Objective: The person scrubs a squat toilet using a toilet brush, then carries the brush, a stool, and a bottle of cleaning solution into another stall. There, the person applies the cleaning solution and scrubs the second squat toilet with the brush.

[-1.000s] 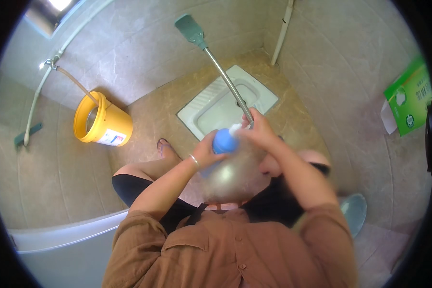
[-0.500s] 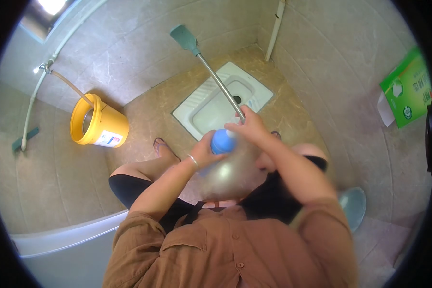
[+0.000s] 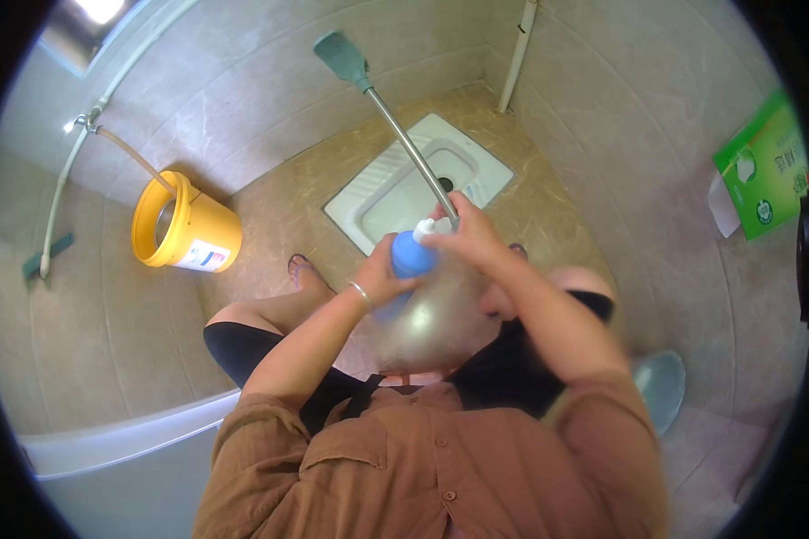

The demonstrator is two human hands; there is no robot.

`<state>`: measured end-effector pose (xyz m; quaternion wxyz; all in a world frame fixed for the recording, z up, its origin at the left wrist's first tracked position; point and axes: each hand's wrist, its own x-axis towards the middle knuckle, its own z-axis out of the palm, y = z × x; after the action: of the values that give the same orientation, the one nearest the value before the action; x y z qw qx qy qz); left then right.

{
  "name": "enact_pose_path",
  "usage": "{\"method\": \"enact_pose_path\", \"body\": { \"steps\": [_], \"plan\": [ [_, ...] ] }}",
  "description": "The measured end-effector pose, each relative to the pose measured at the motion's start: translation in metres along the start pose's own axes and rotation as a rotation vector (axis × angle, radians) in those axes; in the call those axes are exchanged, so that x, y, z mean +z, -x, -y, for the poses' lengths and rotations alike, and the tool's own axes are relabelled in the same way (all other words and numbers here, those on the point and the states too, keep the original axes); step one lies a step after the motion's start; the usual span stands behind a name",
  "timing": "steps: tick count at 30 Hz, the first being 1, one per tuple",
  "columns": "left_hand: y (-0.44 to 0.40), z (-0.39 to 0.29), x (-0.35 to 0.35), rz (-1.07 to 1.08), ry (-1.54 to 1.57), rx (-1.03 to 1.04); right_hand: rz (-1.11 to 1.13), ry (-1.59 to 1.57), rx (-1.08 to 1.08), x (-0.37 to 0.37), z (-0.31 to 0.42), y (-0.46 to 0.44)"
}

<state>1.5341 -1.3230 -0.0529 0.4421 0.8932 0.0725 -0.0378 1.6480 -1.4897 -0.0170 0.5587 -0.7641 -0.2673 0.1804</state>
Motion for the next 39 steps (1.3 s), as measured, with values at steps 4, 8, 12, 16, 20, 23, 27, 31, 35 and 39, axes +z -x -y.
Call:
{"method": "enact_pose_path", "body": {
  "steps": [4, 8, 12, 16, 20, 23, 27, 31, 35, 39],
  "plan": [
    [0.003, -0.008, -0.001, 0.04, -0.032, -0.017, -0.023, -0.116, -0.031, 0.006, -0.015, -0.002],
    [-0.001, -0.003, 0.002, -0.019, -0.002, 0.012, -0.089, 0.051, 0.058, 0.003, -0.003, -0.003],
    [-0.006, 0.012, -0.027, -0.258, 0.227, 0.069, -0.187, -0.022, 0.087, 0.007, -0.014, -0.018],
    [0.024, 0.003, -0.126, -0.599, 0.254, 0.116, -0.101, -0.289, 0.34, -0.007, -0.021, -0.025],
    [0.081, -0.006, -0.224, -0.908, 0.206, 0.239, -0.105, -0.399, 0.382, -0.02, -0.023, -0.026],
    [0.127, 0.019, -0.259, -1.05, 0.057, 0.158, -0.105, -0.412, 0.389, -0.018, -0.026, -0.021],
    [0.173, 0.111, -0.247, -1.123, 0.044, -0.121, -0.08, -0.261, 0.461, -0.011, -0.036, -0.013],
    [0.218, 0.204, -0.18, -1.045, -0.015, -0.479, 0.035, -0.093, 0.563, -0.007, -0.042, 0.003],
    [0.239, 0.257, -0.137, -1.048, 0.033, -0.731, 0.12, -0.132, 0.64, -0.011, -0.087, 0.018],
    [0.231, 0.301, -0.134, -1.097, 0.076, -0.904, 0.1, 0.004, 0.675, -0.012, -0.081, 0.034]
  ]
}}
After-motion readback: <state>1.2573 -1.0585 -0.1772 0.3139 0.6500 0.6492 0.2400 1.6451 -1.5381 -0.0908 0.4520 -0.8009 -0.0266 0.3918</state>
